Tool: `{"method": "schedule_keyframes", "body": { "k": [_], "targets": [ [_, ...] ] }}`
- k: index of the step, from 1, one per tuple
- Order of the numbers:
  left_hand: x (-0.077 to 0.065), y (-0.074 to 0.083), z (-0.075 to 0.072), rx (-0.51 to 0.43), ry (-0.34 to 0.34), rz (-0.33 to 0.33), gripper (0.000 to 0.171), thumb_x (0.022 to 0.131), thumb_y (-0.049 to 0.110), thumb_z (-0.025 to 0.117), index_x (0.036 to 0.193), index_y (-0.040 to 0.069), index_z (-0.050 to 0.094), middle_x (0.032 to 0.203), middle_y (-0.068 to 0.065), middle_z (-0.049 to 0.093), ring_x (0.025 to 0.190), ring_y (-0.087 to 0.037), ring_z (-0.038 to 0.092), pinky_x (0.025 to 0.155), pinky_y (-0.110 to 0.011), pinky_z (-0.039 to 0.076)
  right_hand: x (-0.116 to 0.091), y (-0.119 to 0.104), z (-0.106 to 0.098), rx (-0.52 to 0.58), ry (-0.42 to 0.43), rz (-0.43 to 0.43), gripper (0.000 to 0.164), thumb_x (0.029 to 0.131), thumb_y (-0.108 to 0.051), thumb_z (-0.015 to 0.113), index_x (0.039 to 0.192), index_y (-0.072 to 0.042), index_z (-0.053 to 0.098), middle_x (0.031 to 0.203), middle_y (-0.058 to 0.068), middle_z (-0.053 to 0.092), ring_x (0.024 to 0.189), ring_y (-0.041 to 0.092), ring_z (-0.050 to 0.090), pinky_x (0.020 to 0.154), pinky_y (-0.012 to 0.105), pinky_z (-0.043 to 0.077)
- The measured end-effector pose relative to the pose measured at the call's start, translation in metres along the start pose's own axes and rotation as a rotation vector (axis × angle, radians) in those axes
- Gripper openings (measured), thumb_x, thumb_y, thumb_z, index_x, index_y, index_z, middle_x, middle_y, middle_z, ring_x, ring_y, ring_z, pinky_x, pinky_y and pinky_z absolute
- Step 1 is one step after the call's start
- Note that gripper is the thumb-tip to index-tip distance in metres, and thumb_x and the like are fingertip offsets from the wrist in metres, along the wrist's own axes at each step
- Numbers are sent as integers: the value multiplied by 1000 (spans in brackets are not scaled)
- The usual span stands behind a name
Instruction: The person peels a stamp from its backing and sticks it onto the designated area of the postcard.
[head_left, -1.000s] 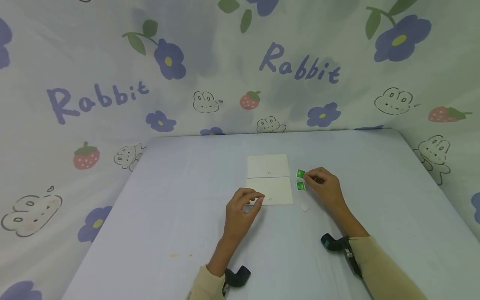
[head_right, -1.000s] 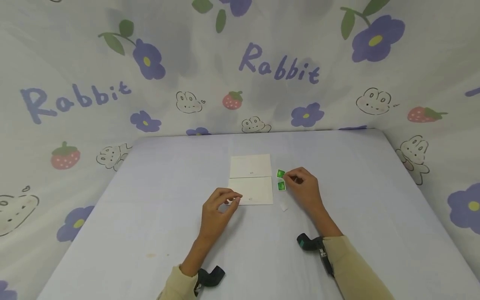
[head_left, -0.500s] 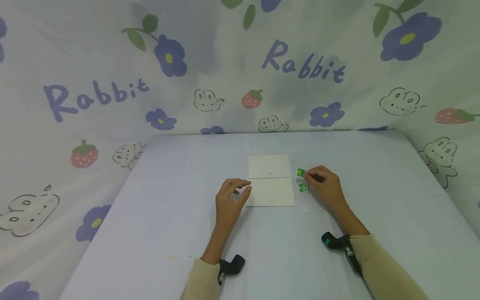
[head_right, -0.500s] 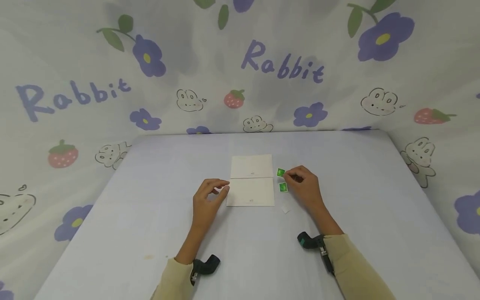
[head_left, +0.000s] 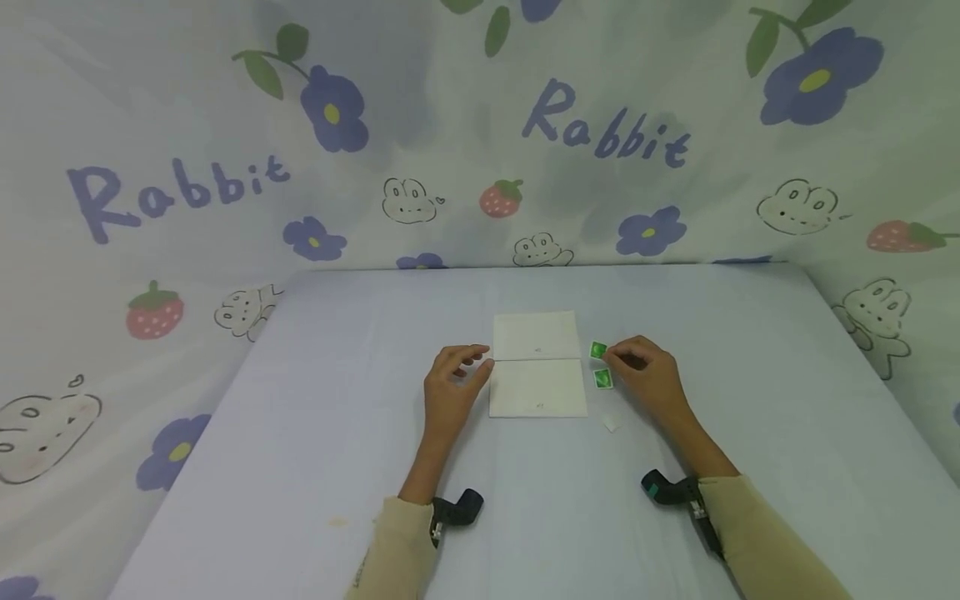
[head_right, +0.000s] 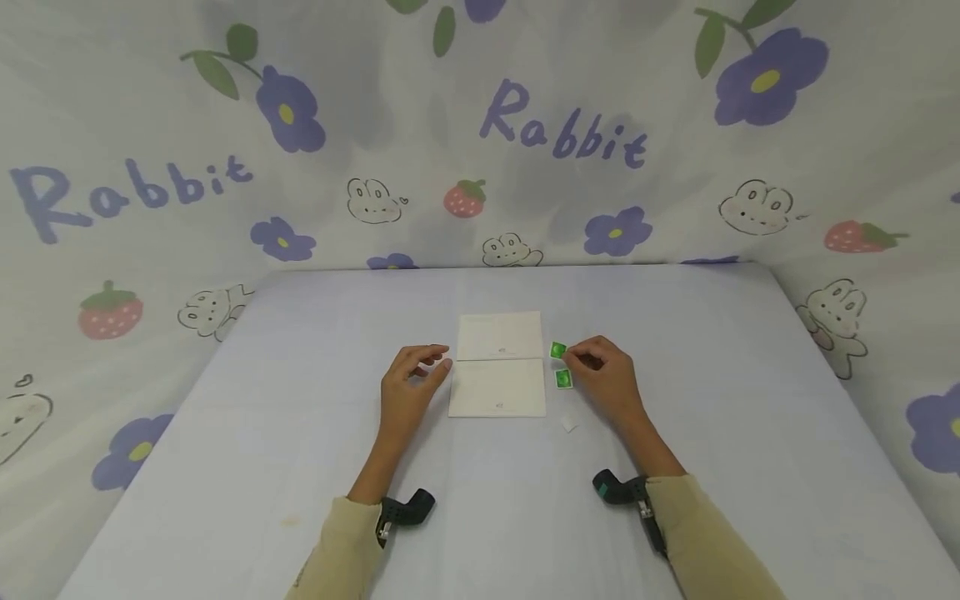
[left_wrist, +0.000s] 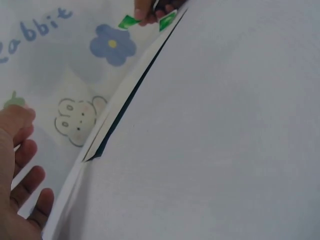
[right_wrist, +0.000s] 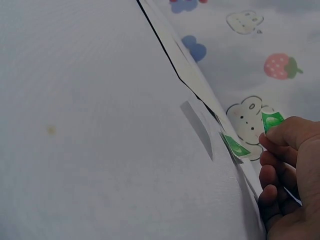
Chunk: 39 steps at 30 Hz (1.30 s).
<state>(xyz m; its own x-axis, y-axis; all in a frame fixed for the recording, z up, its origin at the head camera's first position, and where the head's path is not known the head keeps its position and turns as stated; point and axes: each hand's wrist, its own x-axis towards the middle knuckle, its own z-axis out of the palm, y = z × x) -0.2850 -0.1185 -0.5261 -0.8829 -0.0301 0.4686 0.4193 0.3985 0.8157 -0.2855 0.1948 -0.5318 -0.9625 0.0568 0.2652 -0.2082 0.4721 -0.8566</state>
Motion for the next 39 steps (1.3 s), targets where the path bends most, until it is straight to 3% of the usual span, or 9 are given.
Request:
{"method": "schedule_keyframes", "body": {
  "k": [28, 39],
  "targets": [
    [35, -18, 13, 32, -56, -27, 23, 91, 25, 77, 112, 18, 76, 106, 1, 64, 99, -17, 57, 84, -36, 48, 0, 1, 0, 6, -9, -1, 13, 94, -21, 73, 97, -9, 76, 98, 0, 67, 93, 12, 61, 81, 16, 48],
    [43, -23, 14, 72, -167, -56, 30, 91, 32, 77, 116, 18, 75, 108, 3, 64, 100, -17, 54, 86, -35, 45, 0, 0, 1, 11, -8, 6, 13, 94, -20, 73, 97, -8, 76, 98, 0, 67, 93, 13, 61, 80, 16, 48]
  ]
}}
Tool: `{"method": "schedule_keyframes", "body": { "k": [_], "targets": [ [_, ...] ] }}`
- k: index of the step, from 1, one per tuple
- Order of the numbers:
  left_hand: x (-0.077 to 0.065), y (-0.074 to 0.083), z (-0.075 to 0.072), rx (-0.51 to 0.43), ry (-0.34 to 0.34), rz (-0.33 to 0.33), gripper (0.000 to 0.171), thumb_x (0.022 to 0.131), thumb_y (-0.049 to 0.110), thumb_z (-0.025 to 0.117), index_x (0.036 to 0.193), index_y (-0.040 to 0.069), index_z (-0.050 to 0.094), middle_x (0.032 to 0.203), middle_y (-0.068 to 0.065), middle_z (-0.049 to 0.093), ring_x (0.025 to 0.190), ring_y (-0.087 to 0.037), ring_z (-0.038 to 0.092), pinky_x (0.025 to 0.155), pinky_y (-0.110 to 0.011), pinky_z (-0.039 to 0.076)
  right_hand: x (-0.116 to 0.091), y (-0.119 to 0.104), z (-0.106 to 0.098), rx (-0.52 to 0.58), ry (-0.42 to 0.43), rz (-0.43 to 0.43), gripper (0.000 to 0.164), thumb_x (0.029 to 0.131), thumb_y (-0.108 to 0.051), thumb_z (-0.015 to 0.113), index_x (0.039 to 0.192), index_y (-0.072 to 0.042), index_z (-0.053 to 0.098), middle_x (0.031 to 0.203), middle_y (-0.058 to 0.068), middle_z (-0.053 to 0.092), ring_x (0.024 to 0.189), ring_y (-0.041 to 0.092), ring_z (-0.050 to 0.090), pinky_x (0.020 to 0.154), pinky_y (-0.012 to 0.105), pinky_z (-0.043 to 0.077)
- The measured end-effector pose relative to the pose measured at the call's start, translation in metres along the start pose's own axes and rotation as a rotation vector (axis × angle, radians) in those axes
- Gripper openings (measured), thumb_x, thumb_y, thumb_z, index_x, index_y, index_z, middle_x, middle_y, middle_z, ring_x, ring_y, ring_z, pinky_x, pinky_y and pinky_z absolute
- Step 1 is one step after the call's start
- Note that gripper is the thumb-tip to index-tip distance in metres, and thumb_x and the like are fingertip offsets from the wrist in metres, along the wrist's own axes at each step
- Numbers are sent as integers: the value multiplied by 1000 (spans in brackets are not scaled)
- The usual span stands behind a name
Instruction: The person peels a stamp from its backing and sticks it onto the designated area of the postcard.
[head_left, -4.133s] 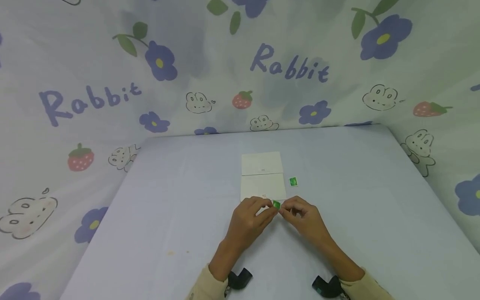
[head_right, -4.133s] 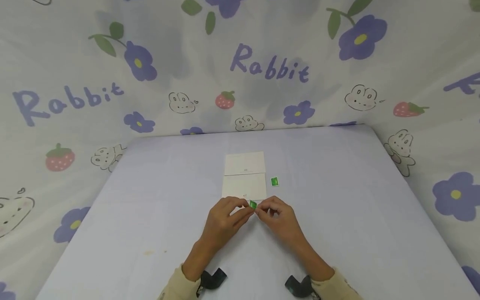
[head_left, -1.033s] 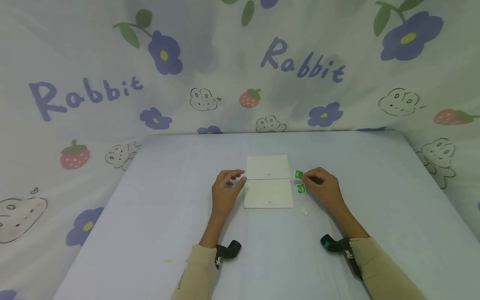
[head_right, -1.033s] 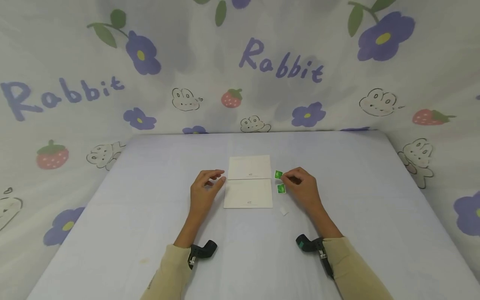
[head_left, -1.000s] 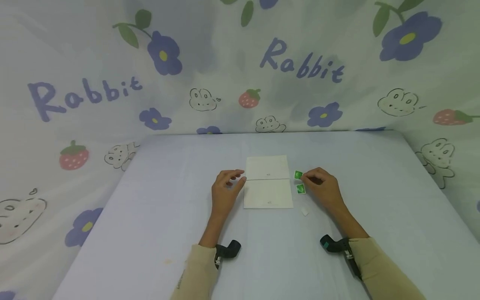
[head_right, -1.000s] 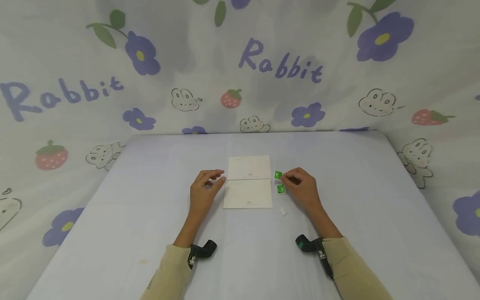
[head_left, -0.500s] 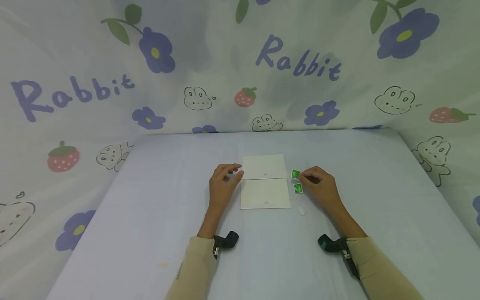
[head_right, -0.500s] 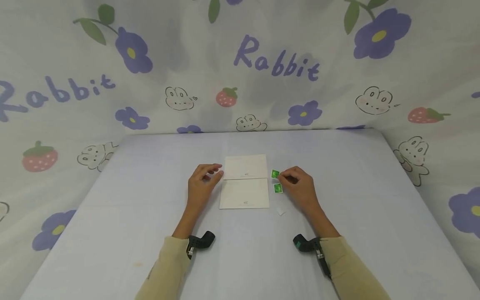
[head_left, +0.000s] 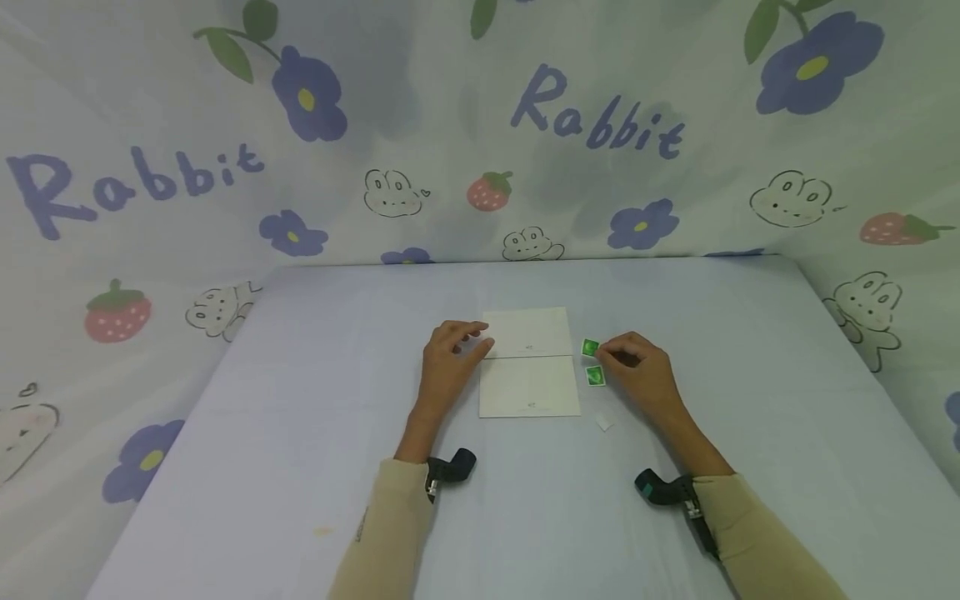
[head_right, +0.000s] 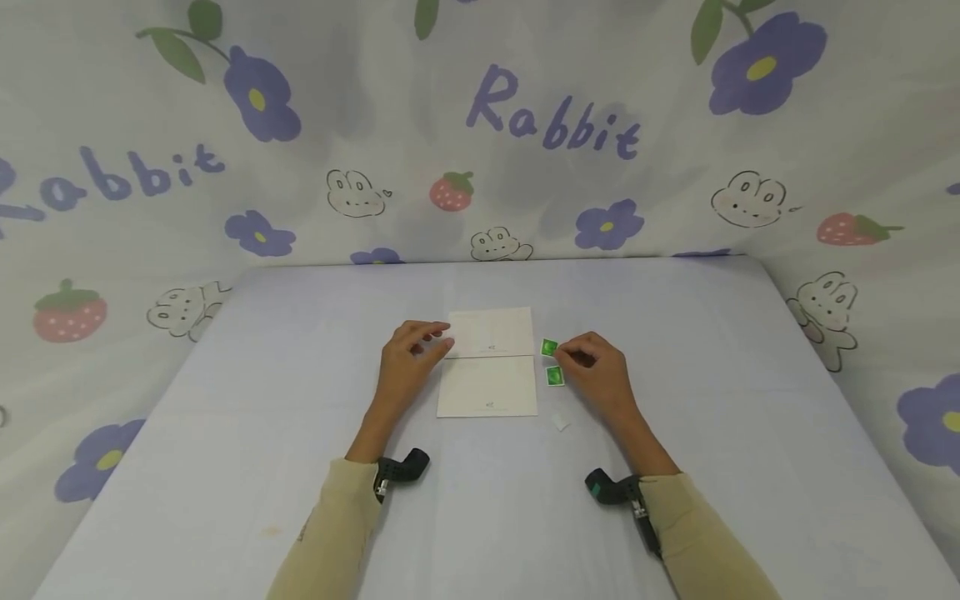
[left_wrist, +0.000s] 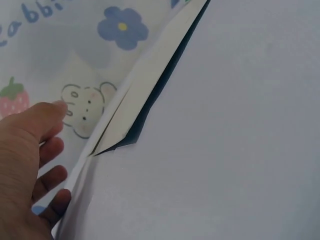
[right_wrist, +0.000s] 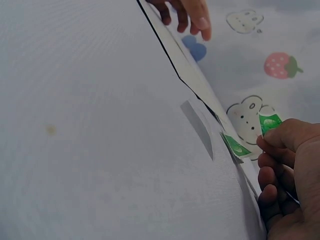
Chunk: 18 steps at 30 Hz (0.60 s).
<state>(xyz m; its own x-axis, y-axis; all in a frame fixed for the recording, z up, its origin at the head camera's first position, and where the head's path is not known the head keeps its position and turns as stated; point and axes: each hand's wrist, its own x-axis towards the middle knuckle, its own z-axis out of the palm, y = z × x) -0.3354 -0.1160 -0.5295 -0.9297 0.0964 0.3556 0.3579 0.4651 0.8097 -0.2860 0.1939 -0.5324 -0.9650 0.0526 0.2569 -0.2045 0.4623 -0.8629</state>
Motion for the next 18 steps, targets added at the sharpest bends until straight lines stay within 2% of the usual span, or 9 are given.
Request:
{"method": "schedule_keyframes", "body": {
  "k": [9, 12, 18],
  "targets": [
    [9, -6, -1, 35, 9, 37, 25, 90, 25, 78, 111, 14, 76, 105, -1, 64, 98, -17, 55, 84, -35, 45, 4, 1, 0, -20, -6, -6, 12, 94, -19, 73, 97, -9, 76, 98, 0, 67, 92, 13, 61, 80, 17, 48],
    [11, -5, -2, 68, -17, 19, 24, 89, 23, 79, 111, 13, 76, 105, -1, 63, 99, -18, 54, 85, -35, 45, 7, 1, 1, -29, -7, -9, 13, 94, -21, 73, 97, -9, 76, 99, 0, 67, 92, 13, 60, 79, 17, 48],
    [9, -5, -1, 196, -84, -11, 23, 89, 23, 79, 110, 13, 77, 108, -2, 61, 104, -21, 52, 90, -37, 45, 12, 3, 2, -16, -13, 0, 14, 94, -22, 74, 96, -9, 76, 98, 0, 66, 90, 14, 61, 78, 18, 49]
  ]
}}
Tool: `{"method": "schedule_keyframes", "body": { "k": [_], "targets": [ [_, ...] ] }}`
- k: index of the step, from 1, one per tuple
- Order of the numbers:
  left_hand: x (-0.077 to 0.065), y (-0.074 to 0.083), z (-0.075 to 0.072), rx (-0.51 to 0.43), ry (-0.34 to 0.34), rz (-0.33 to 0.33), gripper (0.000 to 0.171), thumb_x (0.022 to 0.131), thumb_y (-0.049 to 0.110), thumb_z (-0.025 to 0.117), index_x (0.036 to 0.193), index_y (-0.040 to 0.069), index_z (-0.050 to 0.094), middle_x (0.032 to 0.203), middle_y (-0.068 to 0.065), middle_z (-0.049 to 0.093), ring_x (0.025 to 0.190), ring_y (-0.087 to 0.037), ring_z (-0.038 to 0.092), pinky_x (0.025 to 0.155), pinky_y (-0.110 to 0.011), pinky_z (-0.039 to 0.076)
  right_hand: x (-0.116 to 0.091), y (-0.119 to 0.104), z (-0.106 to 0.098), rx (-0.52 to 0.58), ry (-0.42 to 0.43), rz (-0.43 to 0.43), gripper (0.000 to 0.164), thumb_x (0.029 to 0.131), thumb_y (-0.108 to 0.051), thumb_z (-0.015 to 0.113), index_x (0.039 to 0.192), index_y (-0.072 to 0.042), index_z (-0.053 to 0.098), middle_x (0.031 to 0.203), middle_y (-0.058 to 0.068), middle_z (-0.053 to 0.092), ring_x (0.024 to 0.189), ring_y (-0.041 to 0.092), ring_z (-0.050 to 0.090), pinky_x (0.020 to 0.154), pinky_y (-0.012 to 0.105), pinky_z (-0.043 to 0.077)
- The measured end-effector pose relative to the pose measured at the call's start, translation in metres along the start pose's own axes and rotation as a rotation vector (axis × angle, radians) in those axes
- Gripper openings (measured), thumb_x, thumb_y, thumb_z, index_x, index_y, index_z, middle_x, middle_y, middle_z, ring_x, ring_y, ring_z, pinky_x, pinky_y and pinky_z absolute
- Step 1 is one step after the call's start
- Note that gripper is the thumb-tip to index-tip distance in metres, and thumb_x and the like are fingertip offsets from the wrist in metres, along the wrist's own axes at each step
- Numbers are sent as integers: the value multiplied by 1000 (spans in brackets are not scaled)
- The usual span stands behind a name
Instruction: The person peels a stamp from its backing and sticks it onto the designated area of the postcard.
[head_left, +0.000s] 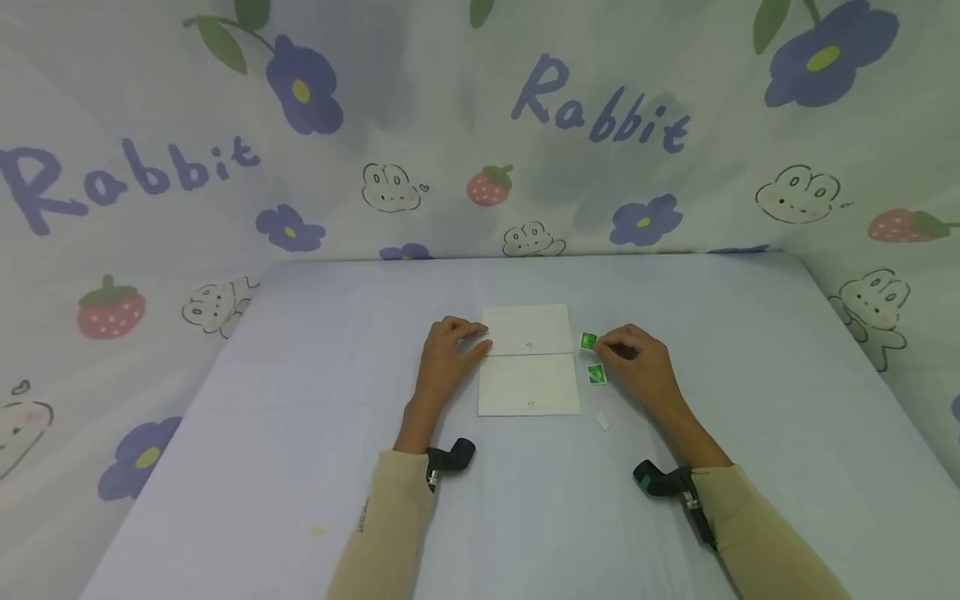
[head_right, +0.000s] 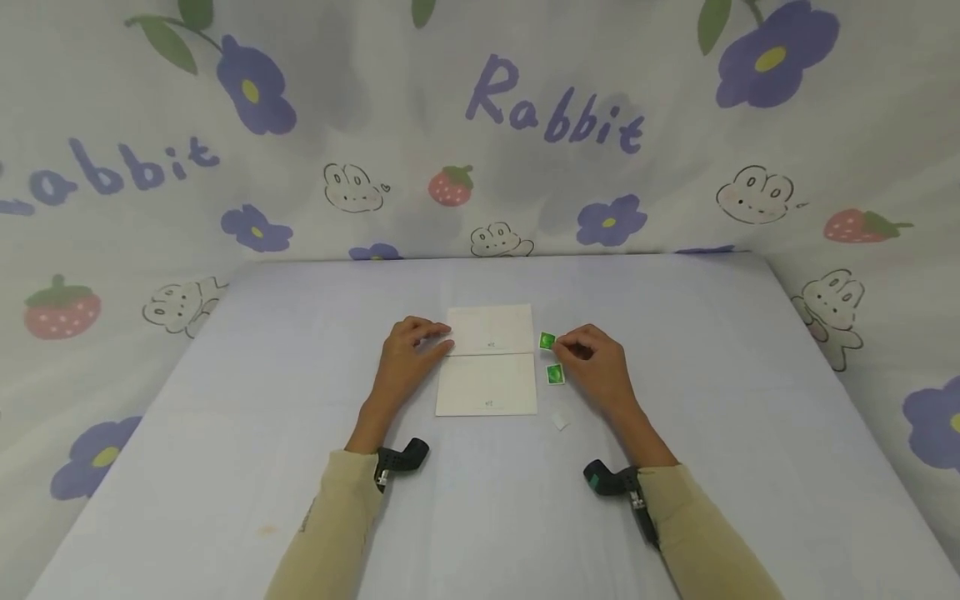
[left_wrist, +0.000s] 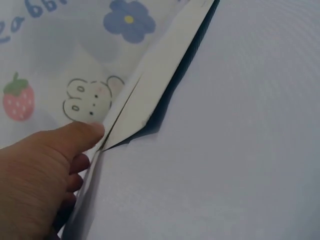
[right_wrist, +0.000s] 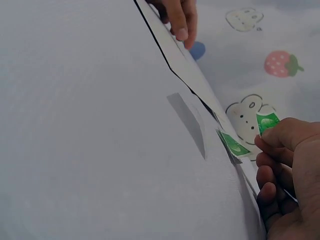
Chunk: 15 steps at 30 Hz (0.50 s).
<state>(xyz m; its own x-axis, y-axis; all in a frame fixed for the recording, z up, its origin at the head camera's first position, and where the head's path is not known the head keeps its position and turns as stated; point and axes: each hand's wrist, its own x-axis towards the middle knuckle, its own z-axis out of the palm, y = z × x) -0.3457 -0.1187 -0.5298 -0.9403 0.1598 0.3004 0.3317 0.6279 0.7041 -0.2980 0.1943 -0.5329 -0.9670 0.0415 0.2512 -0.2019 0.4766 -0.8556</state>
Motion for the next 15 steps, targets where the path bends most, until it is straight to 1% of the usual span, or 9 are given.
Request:
{"method": "schedule_keyframes", "body": {
  "k": [4, 8, 11, 15],
  "targets": [
    [0, -2, 1, 50, -10, 23, 21, 89, 23, 79, 108, 13, 77, 109, -3, 61, 106, -23, 52, 91, -37, 44, 0, 1, 1, 14, 6, 6, 11, 93, -21, 75, 96, -10, 77, 97, -1, 66, 91, 14, 61, 79, 19, 49],
    [0, -6, 3, 73, 7, 33, 20, 88, 22, 80, 105, 14, 78, 107, -3, 61, 103, -23, 53, 89, -37, 44, 2, 2, 3, 12, -4, 5, 11, 92, -20, 75, 96, -10, 77, 97, -1, 66, 92, 14, 61, 80, 20, 50],
    [-1, -5, 3, 68, 17, 30, 19, 87, 21, 81, 104, 14, 78, 106, -2, 61, 103, -23, 53, 88, -38, 44, 5, 4, 4, 7, -11, -7, 11, 93, -21, 74, 96, -11, 77, 97, -2, 66, 92, 14, 62, 81, 22, 50],
    [1, -2, 5, 53, 5, 30, 20, 87, 22, 81, 105, 14, 78, 108, -2, 61, 104, -24, 52, 89, -38, 44, 10, 5, 4, 6, -3, -17, 12, 93, -23, 74, 95, -11, 77, 97, -2, 66, 92, 15, 61, 80, 23, 50]
  ]
}}
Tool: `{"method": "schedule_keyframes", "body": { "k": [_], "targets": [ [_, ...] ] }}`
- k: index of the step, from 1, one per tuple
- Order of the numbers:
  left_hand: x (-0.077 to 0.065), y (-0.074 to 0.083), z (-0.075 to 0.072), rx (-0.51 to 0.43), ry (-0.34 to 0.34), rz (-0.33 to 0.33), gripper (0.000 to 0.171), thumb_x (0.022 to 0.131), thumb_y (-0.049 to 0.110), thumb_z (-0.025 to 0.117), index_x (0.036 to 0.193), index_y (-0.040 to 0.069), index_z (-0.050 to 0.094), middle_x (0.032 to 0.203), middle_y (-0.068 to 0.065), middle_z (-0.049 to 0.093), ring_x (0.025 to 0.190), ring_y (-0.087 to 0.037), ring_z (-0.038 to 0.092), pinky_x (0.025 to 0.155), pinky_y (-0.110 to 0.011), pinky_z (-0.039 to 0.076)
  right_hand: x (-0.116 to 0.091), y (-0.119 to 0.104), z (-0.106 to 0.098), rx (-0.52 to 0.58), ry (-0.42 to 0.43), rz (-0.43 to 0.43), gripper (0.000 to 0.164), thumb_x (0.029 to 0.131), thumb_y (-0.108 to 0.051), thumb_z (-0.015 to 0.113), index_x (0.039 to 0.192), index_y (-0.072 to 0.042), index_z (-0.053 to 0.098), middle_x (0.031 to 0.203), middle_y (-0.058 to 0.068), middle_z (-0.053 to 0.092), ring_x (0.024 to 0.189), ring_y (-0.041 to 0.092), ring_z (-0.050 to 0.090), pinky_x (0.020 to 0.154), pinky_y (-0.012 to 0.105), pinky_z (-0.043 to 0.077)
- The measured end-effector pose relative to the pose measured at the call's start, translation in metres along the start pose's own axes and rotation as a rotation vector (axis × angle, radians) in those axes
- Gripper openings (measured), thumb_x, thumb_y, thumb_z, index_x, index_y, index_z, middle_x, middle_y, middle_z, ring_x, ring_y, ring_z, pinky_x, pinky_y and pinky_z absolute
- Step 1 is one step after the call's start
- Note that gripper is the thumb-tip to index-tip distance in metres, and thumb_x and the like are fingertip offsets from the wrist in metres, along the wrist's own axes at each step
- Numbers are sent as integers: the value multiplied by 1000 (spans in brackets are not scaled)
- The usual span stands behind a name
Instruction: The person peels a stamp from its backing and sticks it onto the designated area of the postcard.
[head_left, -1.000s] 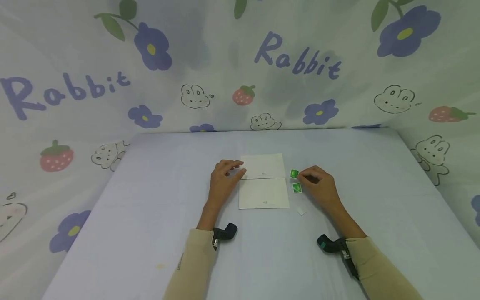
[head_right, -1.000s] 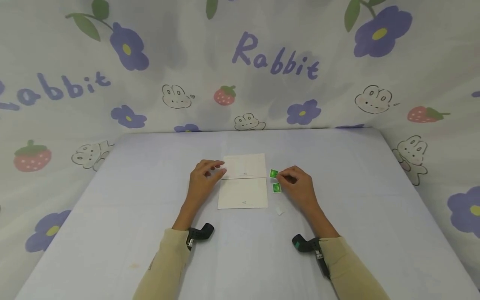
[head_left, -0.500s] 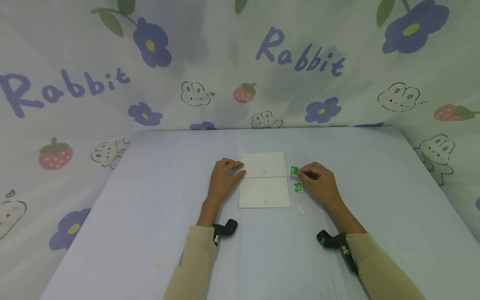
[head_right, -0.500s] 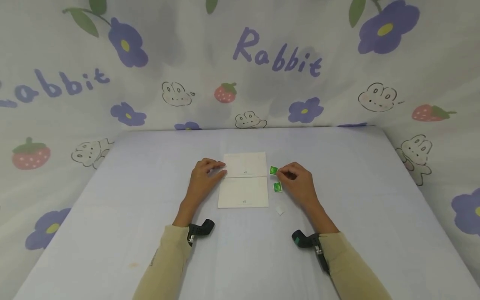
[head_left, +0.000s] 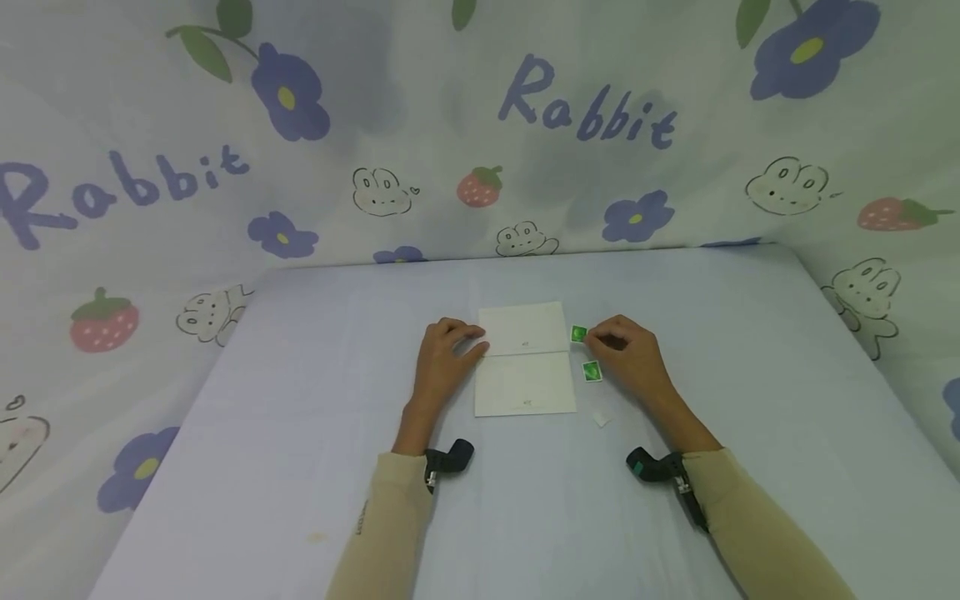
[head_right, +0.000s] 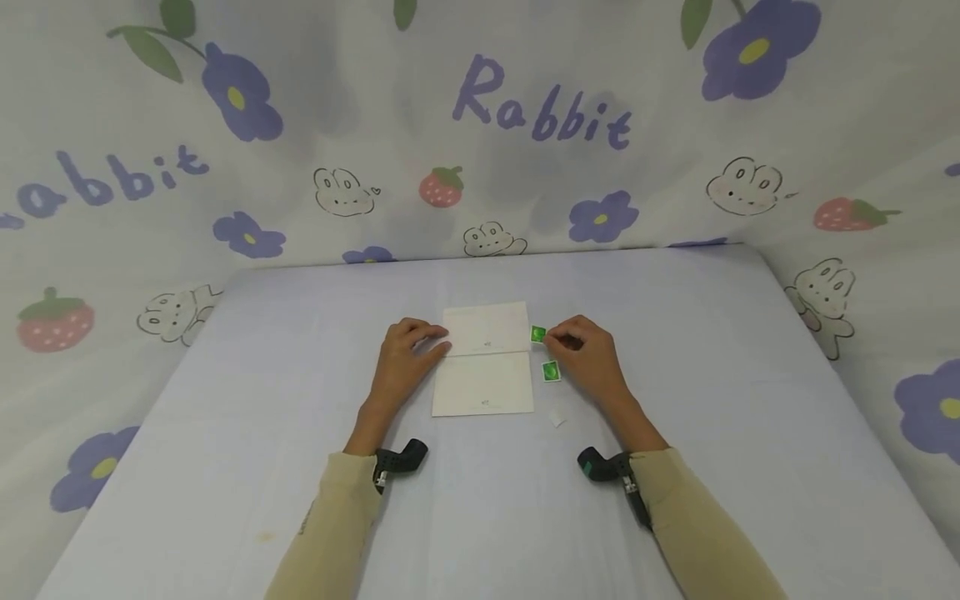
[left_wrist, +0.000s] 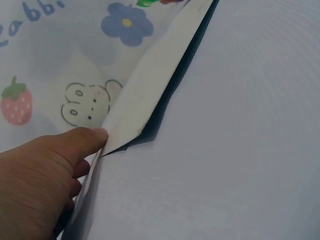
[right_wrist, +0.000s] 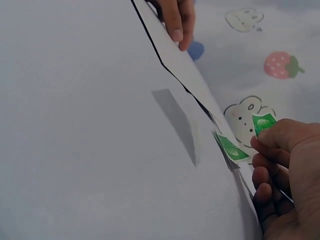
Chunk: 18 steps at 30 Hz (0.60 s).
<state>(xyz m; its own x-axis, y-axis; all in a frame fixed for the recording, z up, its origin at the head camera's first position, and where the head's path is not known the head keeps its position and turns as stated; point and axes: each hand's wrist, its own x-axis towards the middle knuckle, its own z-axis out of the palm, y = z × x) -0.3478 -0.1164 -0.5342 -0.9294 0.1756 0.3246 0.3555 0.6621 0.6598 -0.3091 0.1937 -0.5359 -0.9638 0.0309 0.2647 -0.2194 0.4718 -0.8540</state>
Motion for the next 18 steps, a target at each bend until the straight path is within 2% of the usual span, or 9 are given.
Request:
{"method": "schedule_keyframes", "body": {
  "k": [9, 18],
  "targets": [
    [0, 4, -7, 16, 15, -8, 20, 87, 20, 81, 105, 13, 78, 108, -4, 61, 103, -25, 52, 87, -39, 44, 12, -6, 4, 1, -29, 23, 14, 93, -26, 73, 98, -13, 78, 99, -2, 66, 93, 15, 61, 83, 26, 50],
    [2, 2, 0, 3, -10, -19, 21, 87, 23, 81, 106, 14, 77, 109, -2, 61, 104, -23, 51, 89, -36, 43, 20, -3, 2, 11, -28, 20, 13, 92, -25, 75, 96, -13, 77, 98, -3, 66, 92, 14, 61, 81, 25, 50]
  ]
}}
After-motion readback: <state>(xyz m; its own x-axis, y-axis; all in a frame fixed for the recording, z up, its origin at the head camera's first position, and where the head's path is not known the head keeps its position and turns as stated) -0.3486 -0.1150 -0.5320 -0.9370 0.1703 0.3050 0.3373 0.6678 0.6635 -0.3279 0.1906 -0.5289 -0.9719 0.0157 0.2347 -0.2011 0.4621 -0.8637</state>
